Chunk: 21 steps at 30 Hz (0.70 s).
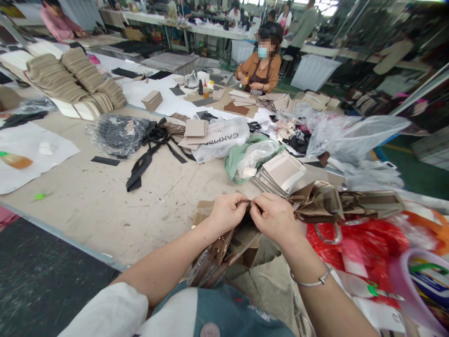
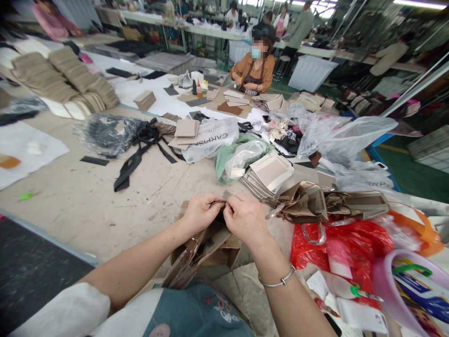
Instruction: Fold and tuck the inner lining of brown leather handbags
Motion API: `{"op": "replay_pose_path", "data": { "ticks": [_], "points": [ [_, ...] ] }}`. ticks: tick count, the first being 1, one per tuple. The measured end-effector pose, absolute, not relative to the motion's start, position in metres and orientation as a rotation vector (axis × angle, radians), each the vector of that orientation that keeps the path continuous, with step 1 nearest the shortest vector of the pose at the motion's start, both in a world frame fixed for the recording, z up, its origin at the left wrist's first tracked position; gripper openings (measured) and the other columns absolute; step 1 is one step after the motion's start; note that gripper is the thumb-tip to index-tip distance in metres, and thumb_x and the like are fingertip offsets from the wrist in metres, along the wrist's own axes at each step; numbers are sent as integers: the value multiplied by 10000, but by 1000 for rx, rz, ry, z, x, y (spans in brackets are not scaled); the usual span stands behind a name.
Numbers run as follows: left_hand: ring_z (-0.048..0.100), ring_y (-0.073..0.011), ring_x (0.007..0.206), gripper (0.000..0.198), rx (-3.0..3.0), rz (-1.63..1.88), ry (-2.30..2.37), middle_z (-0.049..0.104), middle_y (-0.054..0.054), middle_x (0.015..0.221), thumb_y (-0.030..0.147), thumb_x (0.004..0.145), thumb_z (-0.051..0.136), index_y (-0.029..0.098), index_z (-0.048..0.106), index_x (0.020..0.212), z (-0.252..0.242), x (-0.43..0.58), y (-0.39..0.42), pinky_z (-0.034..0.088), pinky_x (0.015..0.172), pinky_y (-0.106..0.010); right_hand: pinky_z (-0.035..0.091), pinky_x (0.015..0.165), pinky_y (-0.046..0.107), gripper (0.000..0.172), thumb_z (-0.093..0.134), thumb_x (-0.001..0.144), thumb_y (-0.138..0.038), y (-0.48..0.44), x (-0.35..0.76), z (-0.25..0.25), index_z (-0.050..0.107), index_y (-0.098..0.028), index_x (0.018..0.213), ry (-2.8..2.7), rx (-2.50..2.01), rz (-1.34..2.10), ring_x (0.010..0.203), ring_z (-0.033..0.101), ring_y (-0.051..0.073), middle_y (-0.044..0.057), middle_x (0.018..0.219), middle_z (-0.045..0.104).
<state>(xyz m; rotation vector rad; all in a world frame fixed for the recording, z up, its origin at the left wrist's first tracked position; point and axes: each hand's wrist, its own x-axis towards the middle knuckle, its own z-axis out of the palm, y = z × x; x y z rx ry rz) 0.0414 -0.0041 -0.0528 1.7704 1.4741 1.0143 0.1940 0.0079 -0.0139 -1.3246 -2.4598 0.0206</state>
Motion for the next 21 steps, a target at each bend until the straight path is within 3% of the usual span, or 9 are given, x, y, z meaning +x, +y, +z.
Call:
{"op": "replay_pose_path", "data": {
  "ticks": [4, 9, 14, 17, 21],
  "points": [
    [645, -155, 765, 191, 1760, 1001, 1477, 715, -13, 823, 159, 790, 510, 190, 692, 840, -54, 41, 1, 488, 755, -267, 391, 606, 287, 207, 492, 834, -239, 10, 194, -18, 613, -189, 674, -2439, -1370, -45, 672, 552, 183, 63, 687, 606],
    [638, -159, 853, 190, 1563, 1027, 1277, 695, -35, 900, 147, 739, 569, 161, 649, 910, -56, 34, 5, 492, 849, -293, 477, 732, 287, 222, 472, 888, -310, 14, 207, -27, 674, -219, 906, -2261, -1262, 499, 796, 619, 173, 40, 856, 681],
    [549, -199, 1124, 395, 1359, 1069, 829, 606, -106, 1153, 123, 684, 642, 150, 559, 1070, -52, 26, 1, 398, 1007, -356, 499, 791, 320, 333, 561, 842, -369, 1, 222, -26, 613, -191, 1120, -2171, -1178, 665, 883, 622, 187, 71, 983, 664],
    [448, -229, 1250, 549, 1233, 1004, 672, 521, -119, 1296, 189, 644, 726, 193, 532, 1158, -51, 22, -2, 321, 1064, -398, 504, 797, 320, 341, 591, 824, -364, -7, 227, -24, 620, -188, 1115, -2178, -1145, 661, 885, 630, 189, 76, 986, 674],
    [359, -262, 1317, 833, 1097, 964, 574, 401, -111, 1417, 348, 595, 780, 268, 405, 1334, -53, 13, -5, 301, 1068, -426, 508, 774, 300, 208, 542, 861, -314, -11, 226, -25, 687, -224, 979, -2211, -1173, 528, 829, 648, 176, 49, 919, 704]
  ]
}}
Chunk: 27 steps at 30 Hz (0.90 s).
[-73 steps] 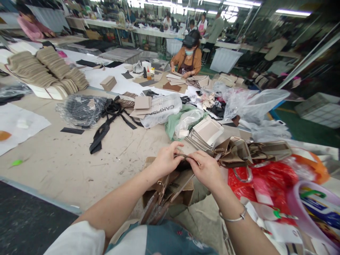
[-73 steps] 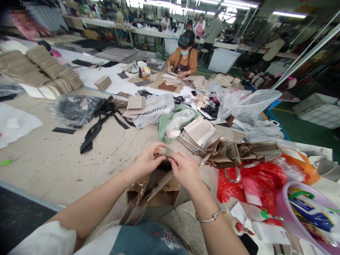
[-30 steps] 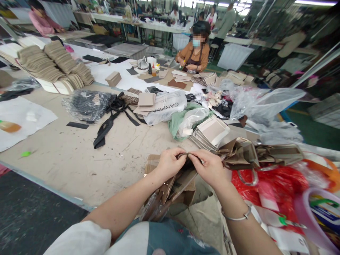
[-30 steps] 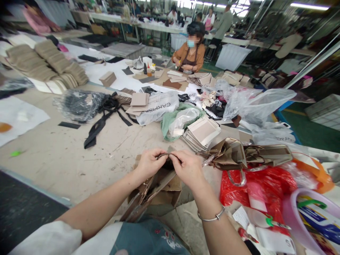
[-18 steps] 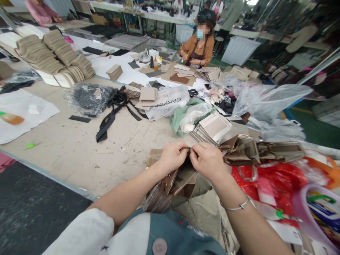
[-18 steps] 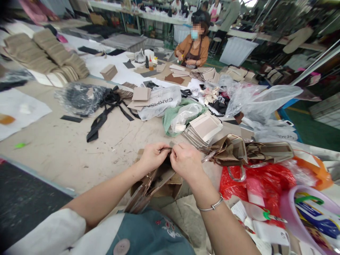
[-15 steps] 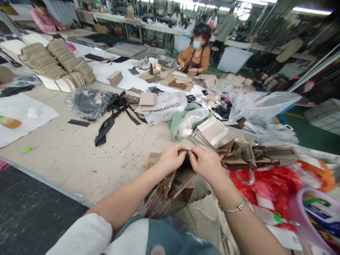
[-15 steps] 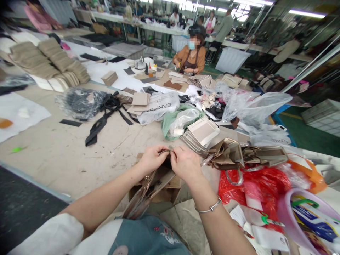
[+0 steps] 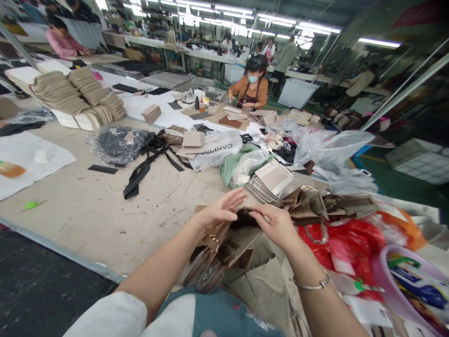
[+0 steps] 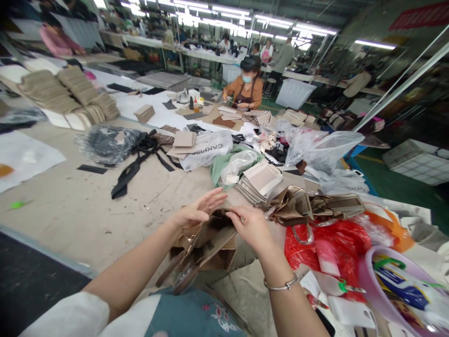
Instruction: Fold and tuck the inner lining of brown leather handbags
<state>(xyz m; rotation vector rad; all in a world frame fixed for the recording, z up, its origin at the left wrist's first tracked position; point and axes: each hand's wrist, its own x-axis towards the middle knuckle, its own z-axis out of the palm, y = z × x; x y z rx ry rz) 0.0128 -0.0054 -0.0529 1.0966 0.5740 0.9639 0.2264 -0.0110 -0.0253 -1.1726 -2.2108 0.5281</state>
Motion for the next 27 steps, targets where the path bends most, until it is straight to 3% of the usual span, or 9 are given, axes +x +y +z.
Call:
{"op": "replay_pose_path", "data": {
  "ticks": [4, 8, 13, 19, 23, 27],
  "points": [
    [404, -250, 1279, 694, 1242, 1003, 897, 453, -121, 1375, 412, 713, 689, 231, 424, 1328, -53, 1, -25, 307, 1063, -426, 516, 748, 286, 208, 515, 874, -288, -11, 226, -28, 701, -240, 954, -2200, -1205, 471, 797, 657, 168, 33, 880, 714],
    [559, -225, 1046, 419, 1421, 1046, 1299, 612, -114, 1119, 400, 829, 541, 170, 553, 1179, -52, -15, -68, 413, 966, -409, 520, 777, 306, 205, 583, 836, -329, -13, 227, -29, 695, -233, 979, -2139, -1221, 483, 841, 659, 184, 44, 935, 713],
    [550, -219, 996, 290, 1549, 1087, 1543, 591, -82, 1027, 364, 865, 457, 192, 555, 1077, -63, -30, -126, 445, 912, -394, 514, 815, 314, 316, 629, 800, -387, -13, 220, -24, 663, -225, 1070, -2134, -1166, 514, 899, 647, 189, 54, 1004, 697],
    [512, -249, 1093, 351, 1506, 1084, 1586, 550, -99, 1150, 388, 836, 497, 206, 510, 1136, -80, -35, -163, 430, 945, -403, 494, 830, 300, 308, 558, 859, -377, -8, 202, -13, 635, -233, 1120, -2319, -1203, 414, 956, 627, 189, 51, 1069, 677],
    [567, -242, 944, 369, 1431, 873, 1441, 624, -70, 982, 489, 854, 440, 196, 571, 1037, -80, -37, -171, 459, 839, -360, 471, 744, 265, 291, 519, 881, -391, -3, 192, -6, 638, -256, 1109, -2454, -1259, 238, 863, 628, 173, 37, 984, 685],
    [583, -204, 821, 545, 1224, 709, 1120, 654, -73, 894, 608, 836, 407, 123, 613, 973, -82, -33, -167, 452, 723, -283, 413, 653, 243, 274, 448, 911, -406, 3, 184, 1, 676, -266, 970, -2591, -1326, 57, 785, 607, 154, 20, 857, 672]
  ]
}}
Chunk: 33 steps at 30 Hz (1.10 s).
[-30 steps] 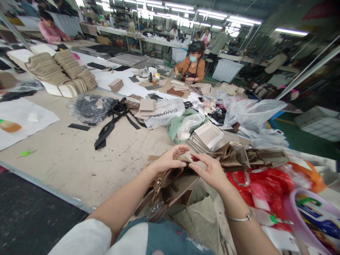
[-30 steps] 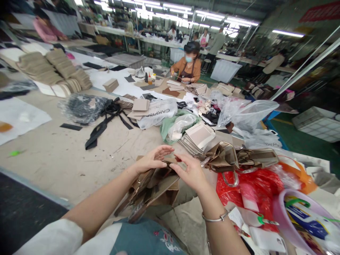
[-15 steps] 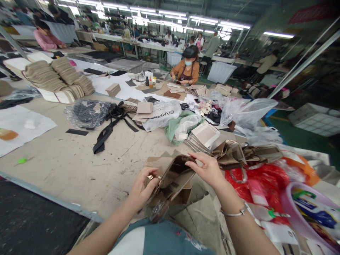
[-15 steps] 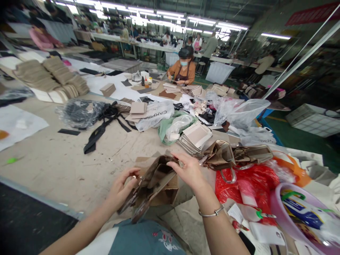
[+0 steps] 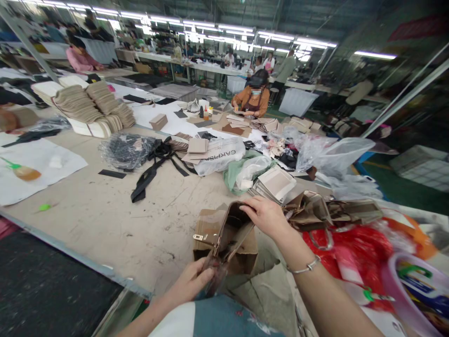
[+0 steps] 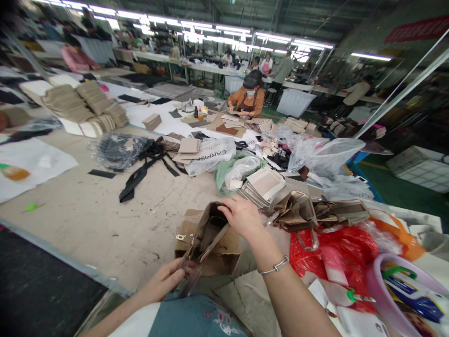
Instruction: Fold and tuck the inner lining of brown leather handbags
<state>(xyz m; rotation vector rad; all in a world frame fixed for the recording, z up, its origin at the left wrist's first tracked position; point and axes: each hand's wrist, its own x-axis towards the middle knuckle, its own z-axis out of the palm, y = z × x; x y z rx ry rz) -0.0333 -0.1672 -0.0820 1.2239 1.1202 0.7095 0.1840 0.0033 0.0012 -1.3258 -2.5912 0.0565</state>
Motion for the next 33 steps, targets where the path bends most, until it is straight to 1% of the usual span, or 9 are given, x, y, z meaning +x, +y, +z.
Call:
{"op": "replay_pose_path", "data": {
  "ticks": [3, 6, 11, 13, 15, 19, 21, 27, 33],
  "points": [
    [593, -209, 841, 629, 1087, 628, 918, 661, -104, 941, 655, 767, 494, 83, 621, 997, -84, -26, -162, 437, 711, -267, 373, 626, 241, 309, 407, 920, -377, 7, 180, 7, 680, -241, 867, -2677, -1374, -51, 749, 587, 148, 27, 820, 662],
    [609, -213, 859, 573, 1020, 563, 776, 675, -116, 935, 603, 733, 592, 83, 625, 972, -82, -16, -157, 434, 757, -280, 357, 625, 249, 295, 418, 895, -328, 8, 175, 8, 672, -213, 797, -2729, -1399, -120, 740, 579, 155, 43, 798, 659],
    [610, -139, 632, 590, 888, 534, 670, 658, -33, 726, 456, 651, 741, 116, 513, 1075, -75, 6, -151, 428, 637, -238, 383, 672, 273, 250, 446, 849, -257, 13, 165, 0, 671, -177, 771, -2600, -1505, -196, 790, 597, 192, 79, 797, 671],
    [602, -125, 553, 582, 803, 548, 604, 623, 2, 673, 403, 657, 749, 126, 473, 1087, -71, 14, -147, 438, 606, -239, 410, 685, 281, 270, 455, 861, -311, 19, 168, -1, 689, -191, 802, -2477, -1612, -30, 811, 610, 202, 80, 839, 689],
    [603, -120, 510, 520, 752, 593, 552, 604, 16, 648, 349, 693, 725, 129, 458, 1081, -65, 18, -142, 468, 641, -272, 447, 720, 294, 286, 486, 855, -404, 25, 180, -1, 705, -222, 866, -2301, -1663, 325, 837, 625, 205, 64, 907, 705],
    [596, -115, 449, 436, 701, 707, 511, 578, 33, 604, 301, 751, 663, 126, 455, 1093, -49, 22, -130, 505, 666, -316, 501, 795, 331, 424, 526, 819, -501, 27, 217, -6, 627, -241, 1138, -1660, -1469, 1162, 1016, 607, 218, 64, 1156, 644],
    [592, -112, 435, 425, 704, 733, 478, 570, 37, 599, 299, 766, 646, 126, 455, 1104, -39, 24, -125, 514, 646, -315, 511, 814, 349, 469, 566, 799, -491, 20, 233, -13, 592, -230, 1187, -1345, -1347, 1387, 1048, 599, 226, 80, 1172, 634],
    [588, -102, 443, 445, 761, 697, 492, 577, 37, 598, 312, 763, 660, 123, 445, 1104, -20, 34, -129, 523, 662, -316, 528, 811, 383, 417, 627, 760, -485, -5, 256, -32, 661, -198, 1060, -1026, -1183, 1483, 972, 636, 237, 106, 1098, 666],
    [600, -119, 527, 551, 856, 614, 608, 592, 19, 580, 394, 718, 710, 131, 418, 1104, -25, 40, -139, 482, 583, -242, 536, 805, 366, 480, 589, 771, -549, -16, 258, -11, 669, -177, 1062, -1066, -1169, 1318, 997, 624, 250, 111, 1092, 667]
  ]
}}
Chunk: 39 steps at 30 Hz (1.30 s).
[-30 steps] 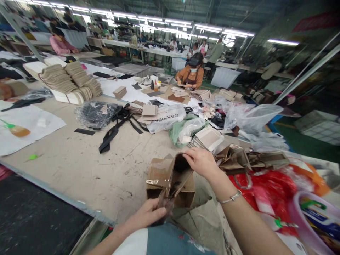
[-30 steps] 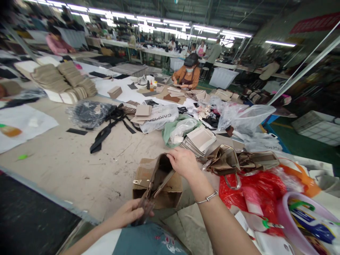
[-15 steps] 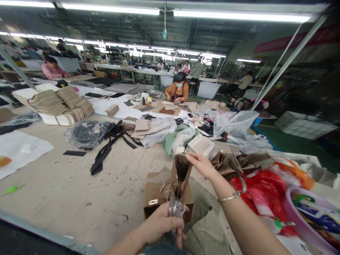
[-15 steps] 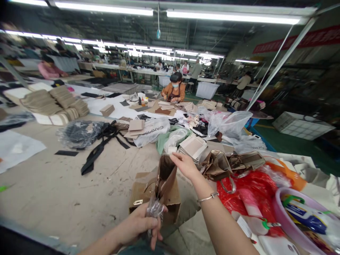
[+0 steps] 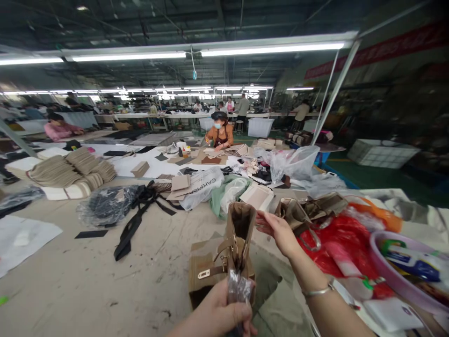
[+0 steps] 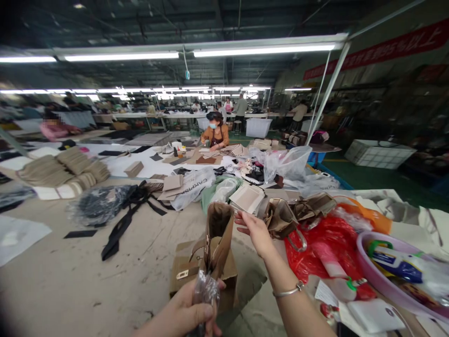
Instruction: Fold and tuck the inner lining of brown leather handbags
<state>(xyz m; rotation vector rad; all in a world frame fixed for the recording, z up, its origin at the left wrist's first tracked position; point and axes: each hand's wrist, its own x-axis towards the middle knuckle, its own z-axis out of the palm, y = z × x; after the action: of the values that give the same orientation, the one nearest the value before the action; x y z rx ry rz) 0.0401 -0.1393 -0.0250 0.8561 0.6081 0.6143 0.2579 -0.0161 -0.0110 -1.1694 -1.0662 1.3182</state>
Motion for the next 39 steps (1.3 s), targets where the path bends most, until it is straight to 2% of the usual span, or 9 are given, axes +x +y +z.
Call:
{"op": "replay_pose_path", "data": {
  "ticks": [8, 13, 15, 18, 23, 28, 31, 34, 39],
  "points": [
    [579, -104, 577, 602, 1008, 603, 693, 548, 20, 671, 478, 692, 708, 135, 439, 1108, -30, 42, -153, 471, 622, -247, 469, 919, 383, 434, 565, 797, -484, -18, 255, 30, 674, -181, 1086, -1590, -1350, 738, 1023, 613, 251, 77, 1124, 662],
    [570, -122, 590, 584, 1240, 556, 743, 576, -7, 686, 514, 733, 645, 140, 439, 1131, -33, 40, -155, 418, 550, -212, 498, 728, 299, 336, 571, 797, -375, -22, 251, 51, 696, -179, 1040, -1834, -1466, 471, 757, 659, 199, 60, 901, 724],
    [552, -115, 581, 557, 1369, 548, 737, 596, -19, 702, 489, 765, 619, 137, 438, 1158, -34, 38, -154, 392, 539, -207, 467, 649, 262, 248, 543, 823, -352, -24, 249, 57, 726, -208, 908, -1927, -1475, 367, 681, 638, 173, 29, 788, 722],
    [531, -117, 590, 536, 1512, 522, 748, 599, -20, 717, 442, 784, 607, 138, 443, 1194, -35, 33, -153, 373, 520, -202, 397, 569, 236, 269, 505, 851, -300, -28, 245, 64, 702, -215, 689, -2065, -1506, 189, 617, 597, 150, 12, 648, 683],
    [508, -111, 560, 467, 1607, 494, 787, 566, -8, 688, 402, 774, 614, 135, 496, 1138, -32, 30, -159, 369, 484, -189, 365, 587, 242, 265, 500, 854, -268, -35, 240, 65, 677, -202, 667, -2125, -1549, -37, 647, 590, 149, 35, 679, 680],
    [513, -108, 495, 467, 1447, 441, 812, 537, -1, 689, 419, 803, 567, 145, 431, 1156, -31, 31, -164, 414, 460, -202, 400, 610, 242, 274, 503, 858, -296, -32, 241, 55, 706, -214, 693, -2099, -1609, 113, 667, 617, 159, 38, 706, 705],
    [519, -117, 537, 525, 1457, 452, 784, 560, -6, 689, 427, 797, 582, 151, 409, 1209, -32, 27, -161, 409, 493, -203, 458, 677, 258, 197, 552, 825, -292, -29, 244, 53, 735, -223, 841, -2051, -1473, 393, 732, 647, 177, 31, 825, 730],
    [494, -108, 566, 511, 1575, 491, 733, 574, -13, 719, 424, 808, 573, 152, 442, 1220, -29, 22, -157, 379, 526, -203, 491, 797, 321, 335, 653, 744, -350, -31, 249, 58, 696, -197, 1039, -1851, -1333, 594, 871, 652, 222, 60, 1014, 706],
    [470, -114, 611, 475, 1753, 497, 748, 572, -22, 738, 394, 818, 562, 136, 487, 1209, -22, 19, -156, 341, 560, -214, 485, 876, 391, 427, 703, 688, -388, -42, 255, 77, 684, -172, 1056, -1708, -1169, 875, 947, 636, 257, 64, 1025, 700]
  ]
}}
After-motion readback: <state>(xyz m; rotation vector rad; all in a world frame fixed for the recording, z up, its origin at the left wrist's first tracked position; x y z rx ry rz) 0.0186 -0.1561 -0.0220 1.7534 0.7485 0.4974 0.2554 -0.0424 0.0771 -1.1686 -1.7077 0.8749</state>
